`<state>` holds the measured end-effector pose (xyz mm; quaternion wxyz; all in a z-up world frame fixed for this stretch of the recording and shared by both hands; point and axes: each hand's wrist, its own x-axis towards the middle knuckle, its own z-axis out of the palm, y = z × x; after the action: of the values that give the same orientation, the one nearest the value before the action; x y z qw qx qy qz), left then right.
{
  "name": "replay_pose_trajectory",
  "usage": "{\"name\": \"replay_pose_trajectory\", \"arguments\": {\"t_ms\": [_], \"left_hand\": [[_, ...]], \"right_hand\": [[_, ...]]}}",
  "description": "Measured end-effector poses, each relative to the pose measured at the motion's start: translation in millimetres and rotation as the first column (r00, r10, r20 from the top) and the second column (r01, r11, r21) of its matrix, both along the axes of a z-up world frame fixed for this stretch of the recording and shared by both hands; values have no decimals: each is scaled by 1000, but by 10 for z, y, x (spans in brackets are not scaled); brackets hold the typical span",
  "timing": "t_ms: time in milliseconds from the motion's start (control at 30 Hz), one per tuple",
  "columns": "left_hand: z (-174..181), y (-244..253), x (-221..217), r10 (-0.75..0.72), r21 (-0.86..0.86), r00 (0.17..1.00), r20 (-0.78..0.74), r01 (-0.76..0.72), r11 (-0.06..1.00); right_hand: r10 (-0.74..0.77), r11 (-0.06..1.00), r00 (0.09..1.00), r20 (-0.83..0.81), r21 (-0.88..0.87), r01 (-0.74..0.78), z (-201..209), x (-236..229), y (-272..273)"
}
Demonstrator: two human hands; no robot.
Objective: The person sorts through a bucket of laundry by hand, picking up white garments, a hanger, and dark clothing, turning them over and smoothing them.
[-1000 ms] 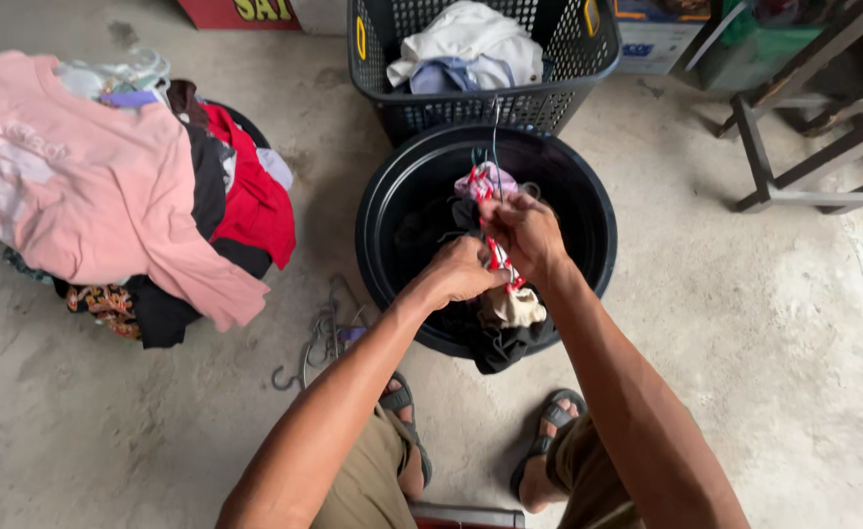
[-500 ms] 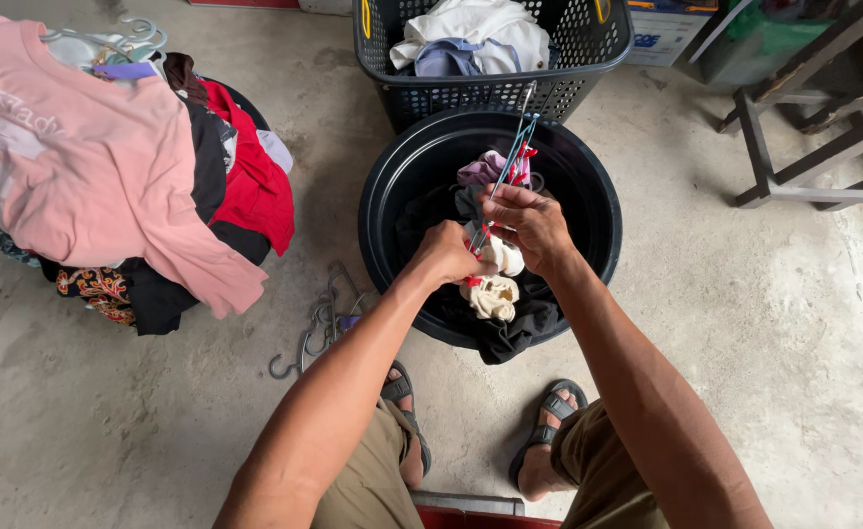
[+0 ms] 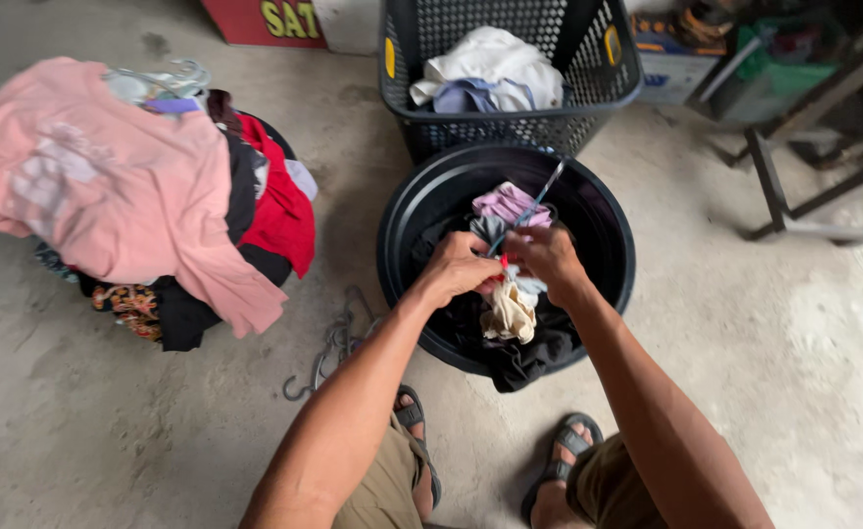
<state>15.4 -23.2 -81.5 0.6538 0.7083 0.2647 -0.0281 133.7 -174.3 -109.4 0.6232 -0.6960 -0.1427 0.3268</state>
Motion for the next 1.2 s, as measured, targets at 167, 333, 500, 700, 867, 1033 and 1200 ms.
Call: {"name": "replay_pose_trajectory", "arguments": {"t_ms": [167,333,500,700,867,1033,1200], "left_hand": [[-160,10,85,2,-50,1000,-13,-3,999],[-157,59,74,116,-61,990,-78,-121,991],[-196,122,34,216,251,960,-179,-167,953],[-348,296,-18,278,222,928,-246,-225,949],[-481,397,-37,167,-226,950,-264,-230,947],[-437,369,-28,157,-190,962,-222,-201,961],[-292,323,-64,196,-74,965,-172,-211,975]], "right_hand": [[316,887,949,-6,-353,-298,120,-144,-1],[469,822,882,-29,-349,-449,182,-46,3],[598,761,796,95,-378,-527,-57,-134,45],[580,747,801,152,-492,-447,74,-152,80],[490,824,862,130,-392,-409,147,-176,76],[443,818,893,84,-445,-364,116,-188,74],[458,809,888,25,-425,-406,-57,-93,66]]}}
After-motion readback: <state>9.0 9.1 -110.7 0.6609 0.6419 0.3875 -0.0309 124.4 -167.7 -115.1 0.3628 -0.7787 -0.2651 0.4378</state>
